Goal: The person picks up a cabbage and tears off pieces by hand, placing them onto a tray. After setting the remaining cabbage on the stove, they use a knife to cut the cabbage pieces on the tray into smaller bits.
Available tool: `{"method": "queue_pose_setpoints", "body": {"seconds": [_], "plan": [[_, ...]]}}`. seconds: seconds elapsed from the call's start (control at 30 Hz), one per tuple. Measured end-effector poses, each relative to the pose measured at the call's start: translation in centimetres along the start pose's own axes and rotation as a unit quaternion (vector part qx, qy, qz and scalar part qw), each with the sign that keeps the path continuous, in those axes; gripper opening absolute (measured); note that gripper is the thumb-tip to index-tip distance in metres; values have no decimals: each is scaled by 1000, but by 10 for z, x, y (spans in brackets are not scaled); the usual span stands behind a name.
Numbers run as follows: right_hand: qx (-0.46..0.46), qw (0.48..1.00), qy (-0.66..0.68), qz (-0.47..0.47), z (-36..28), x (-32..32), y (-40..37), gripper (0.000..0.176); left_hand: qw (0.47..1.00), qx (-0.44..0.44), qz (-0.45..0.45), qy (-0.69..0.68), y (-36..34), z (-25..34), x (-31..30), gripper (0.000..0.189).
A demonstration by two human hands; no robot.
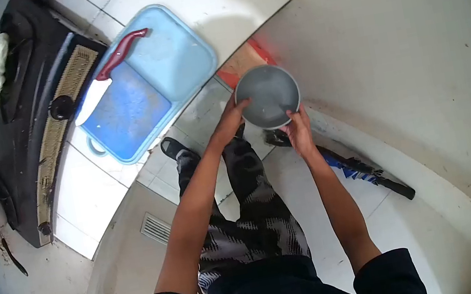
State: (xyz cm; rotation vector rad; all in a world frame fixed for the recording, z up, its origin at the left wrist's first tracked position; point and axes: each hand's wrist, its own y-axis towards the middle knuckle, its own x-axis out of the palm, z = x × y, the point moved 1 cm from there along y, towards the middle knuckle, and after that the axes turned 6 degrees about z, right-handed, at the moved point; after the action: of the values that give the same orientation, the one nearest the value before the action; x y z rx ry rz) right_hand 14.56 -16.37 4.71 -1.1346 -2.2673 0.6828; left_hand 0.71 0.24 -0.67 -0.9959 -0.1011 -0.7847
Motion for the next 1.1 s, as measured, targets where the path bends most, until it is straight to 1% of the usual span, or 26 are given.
{"method": "queue_pose_setpoints", "body": {"seconds": [0.07, 0.1, 0.2, 0.27, 0.3, 0.33, 0.37, 0.4, 0.43, 0.47, 0.5, 0.53, 0.57, 0.6, 0.63, 0.67, 0.7, 0.73, 0.77, 0.83, 0.87, 0.9, 0.93, 0.97, 1.03, 1.1], "plan": [[11, 1000, 19, 20, 17, -6, 4, 61, 999, 7, 32, -34, -10, -5, -1, 77], [1, 1000, 14, 15, 7, 15, -17, 61, 999, 18, 28, -36, -41, 15, -5, 77], [6, 999, -42, 28, 25, 23, -38, 54, 997, 12, 72, -11, -87, 16, -18, 73], [23, 997, -63, 31, 37, 21, -52, 53, 992, 43, 92, 69, -117, 10, -29, 72], [40, 995, -86, 43, 41, 25, -63, 53, 992, 51, 97, 69, -135, 8, -31, 72], [35, 995, -85, 34, 39, 35, -76, 53, 989, 62, 113, 65, -154, 5, -32, 73], [48, 993, -96, 53, 35, 48, -90, 56, 987, 77, 130, 62, -172, 6, -34, 75], [61, 990, -107, 70, 33, 61, -101, 59, 989, 52, 141, 1, -193, 10, -33, 74], [54, 991, -105, 58, 37, 67, -111, 59, 986, 25, 151, -61, -215, 11, -33, 73], [46, 978, -195, 54, 42, 68, -117, 64, 985, 38, 156, -60, -230, 3, -39, 73], [38, 957, -282, 53, 46, 73, -125, 70, 980, 79, 178, -30, -239, -12, -49, 67], [30, 959, -279, 46, 44, 85, -135, 70, 972, 120, 200, 1, -251, -19, -60, 62], [-8, 940, -341, 0, 40, 98, -146, 72, 971, 129, 204, 3, -267, -19, -69, 62], [-47, 913, -403, -44, 35, 112, -154, 74, 959, 152, 229, 64, -283, -16, -79, 57], [-54, 912, -403, -52, 24, 138, -167, 74, 943, 173, 255, 123, -299, -10, -86, 53], [-100, 915, -387, -52, 18, 168, -181, 64, 932, 197, 282, 113, -314, -3, -94, 49], [-145, 916, -370, -52, 12, 193, -191, 56, 928, 206, 289, 111, -323, 0, -106, 49], [-224, 882, -414, -20, 29, 206, -188, 53, 931, 195, 295, 88, -332, -1, -123, 49], [-230, 881, -413, -28, 37, 207, -186, 53, 934, 184, 300, 63, -340, -4, -138, 48], [-155, 861, -457, -159, 17, 252, -195, 50, 927, 196, 318, 32, -359, 4, -163, 51], [-126, 872, -436, -183, 13, 273, -198, 48, 927, 193, 321, -12, -366, 9, -175, 53], [-133, 870, -435, -191, 18, 290, -200, 48, 925, 194, 323, -55, -372, 16, -190, 56], [-113, 895, -385, -196, 29, 302, -200, 48, 924, 176, 339, -33, -377, 24, -204, 61], [-94, 917, -334, -199, 36, 313, -197, 48, 921, 183, 343, -32, -381, 30, -212, 61], [-114, 907, -342, -216, 51, 330, -186, 49, 919, 211, 331, -43, -395, 45, -223, 65], [-132, 897, -351, -233, 63, 343, -183, 49, 916, 224, 333, -16, -401, 55, -232, 64]]}}
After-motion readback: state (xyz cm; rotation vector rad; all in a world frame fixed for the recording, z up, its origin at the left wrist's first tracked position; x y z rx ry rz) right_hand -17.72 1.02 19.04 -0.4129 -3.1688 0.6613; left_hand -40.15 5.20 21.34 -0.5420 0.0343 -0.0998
